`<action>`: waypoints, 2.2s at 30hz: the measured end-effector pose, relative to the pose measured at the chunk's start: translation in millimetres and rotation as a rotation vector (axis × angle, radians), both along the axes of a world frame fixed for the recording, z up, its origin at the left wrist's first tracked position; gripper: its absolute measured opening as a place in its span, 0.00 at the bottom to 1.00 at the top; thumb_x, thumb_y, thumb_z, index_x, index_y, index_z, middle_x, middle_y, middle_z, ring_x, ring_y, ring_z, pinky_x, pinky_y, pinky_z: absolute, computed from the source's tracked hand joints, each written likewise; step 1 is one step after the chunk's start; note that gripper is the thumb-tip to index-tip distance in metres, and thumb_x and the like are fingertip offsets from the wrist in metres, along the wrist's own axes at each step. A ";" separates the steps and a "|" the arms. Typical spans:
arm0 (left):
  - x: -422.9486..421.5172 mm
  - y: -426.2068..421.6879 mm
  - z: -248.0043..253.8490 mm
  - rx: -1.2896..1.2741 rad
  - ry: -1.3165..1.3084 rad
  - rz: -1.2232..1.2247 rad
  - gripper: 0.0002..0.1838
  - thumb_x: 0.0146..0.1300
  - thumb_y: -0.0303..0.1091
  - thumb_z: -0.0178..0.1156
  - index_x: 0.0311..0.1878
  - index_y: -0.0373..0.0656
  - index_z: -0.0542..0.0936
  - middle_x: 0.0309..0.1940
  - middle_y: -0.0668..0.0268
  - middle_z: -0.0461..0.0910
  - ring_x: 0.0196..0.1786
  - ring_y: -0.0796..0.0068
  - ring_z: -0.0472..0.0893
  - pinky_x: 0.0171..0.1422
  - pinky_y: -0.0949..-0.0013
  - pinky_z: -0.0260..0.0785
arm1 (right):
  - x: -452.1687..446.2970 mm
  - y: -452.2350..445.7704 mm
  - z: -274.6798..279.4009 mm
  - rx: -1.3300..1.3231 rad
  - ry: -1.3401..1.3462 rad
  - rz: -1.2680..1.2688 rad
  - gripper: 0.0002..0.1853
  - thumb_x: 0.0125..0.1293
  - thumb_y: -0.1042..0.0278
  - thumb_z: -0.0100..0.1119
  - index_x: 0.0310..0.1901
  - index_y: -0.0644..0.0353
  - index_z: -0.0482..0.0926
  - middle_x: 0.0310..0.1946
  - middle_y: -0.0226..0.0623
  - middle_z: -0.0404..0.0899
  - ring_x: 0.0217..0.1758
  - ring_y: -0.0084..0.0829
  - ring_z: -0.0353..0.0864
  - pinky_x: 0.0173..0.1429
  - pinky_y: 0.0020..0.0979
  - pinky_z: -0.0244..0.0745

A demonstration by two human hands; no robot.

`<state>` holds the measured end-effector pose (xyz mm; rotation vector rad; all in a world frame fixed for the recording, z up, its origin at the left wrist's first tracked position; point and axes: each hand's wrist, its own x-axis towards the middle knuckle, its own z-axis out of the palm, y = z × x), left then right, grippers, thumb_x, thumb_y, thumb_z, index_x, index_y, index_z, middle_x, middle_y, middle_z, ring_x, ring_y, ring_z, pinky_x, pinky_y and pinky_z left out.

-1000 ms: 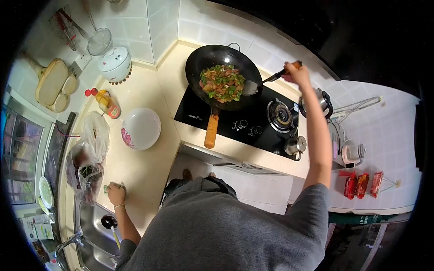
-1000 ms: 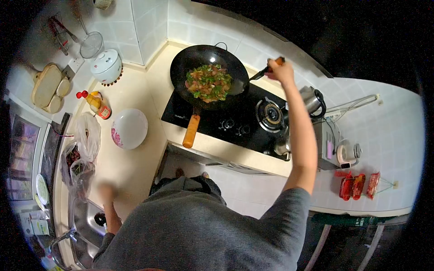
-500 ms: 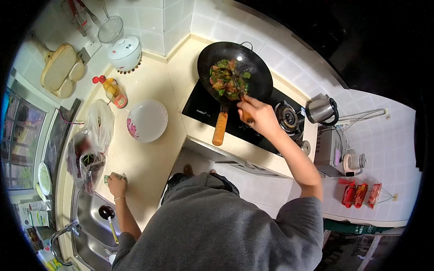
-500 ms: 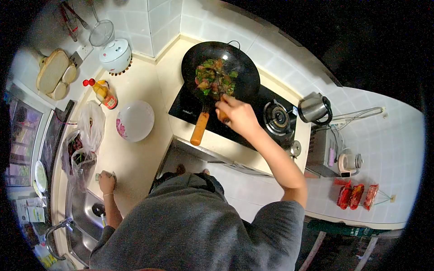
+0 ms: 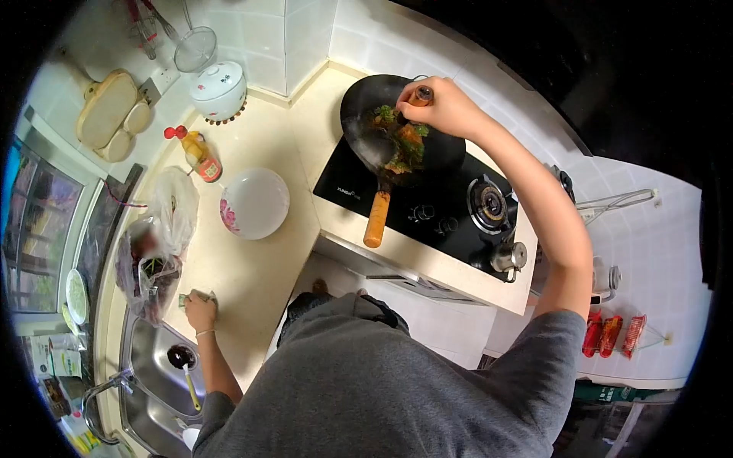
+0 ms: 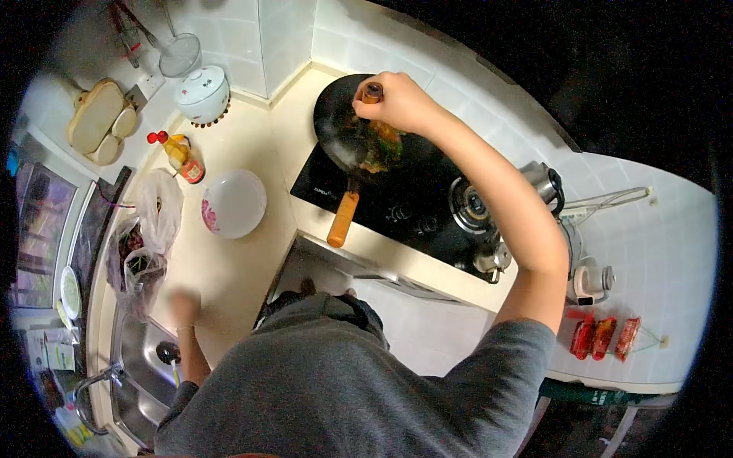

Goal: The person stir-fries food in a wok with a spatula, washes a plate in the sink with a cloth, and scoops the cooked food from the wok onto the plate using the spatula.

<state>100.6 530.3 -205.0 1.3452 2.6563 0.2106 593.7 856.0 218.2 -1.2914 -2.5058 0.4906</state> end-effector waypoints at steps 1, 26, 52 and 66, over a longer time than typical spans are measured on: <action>-3.0 -0.6 -5.8 0.005 0.009 -0.006 0.17 0.50 0.37 0.58 0.42 0.40 0.72 0.41 0.46 0.73 0.43 0.45 0.76 0.49 0.52 0.69 | 4.0 11.6 -10.7 -0.018 -0.051 -0.034 0.13 0.54 0.62 0.61 0.34 0.64 0.81 0.25 0.41 0.81 0.29 0.29 0.80 0.40 0.30 0.74; 37.7 17.7 65.4 0.022 -0.029 0.066 0.18 0.50 0.41 0.61 0.39 0.40 0.72 0.39 0.47 0.74 0.41 0.46 0.76 0.47 0.52 0.70 | 33.4 118.5 -33.5 0.038 0.535 -0.717 0.23 0.58 0.50 0.59 0.25 0.69 0.79 0.20 0.41 0.81 0.22 0.28 0.83 0.26 0.24 0.79; 24.9 6.5 52.5 0.184 0.080 -0.080 0.08 0.49 0.22 0.53 0.33 0.33 0.78 0.36 0.47 0.76 0.41 0.50 0.76 0.45 0.57 0.70 | 80.8 -87.4 -154.7 0.459 -0.321 -0.113 0.24 0.48 0.66 0.67 0.50 0.53 0.77 0.54 0.41 0.72 0.58 0.43 0.68 0.58 0.40 0.66; 83.2 21.7 78.2 0.513 0.000 -0.008 0.24 0.54 0.20 0.51 0.58 0.37 0.68 0.56 0.42 0.65 0.60 0.45 0.65 0.64 0.57 0.59 | 147.7 -108.9 -256.2 0.398 -0.013 -0.504 0.17 0.55 0.72 0.58 0.47 0.63 0.71 0.41 0.48 0.75 0.46 0.48 0.73 0.50 0.40 0.70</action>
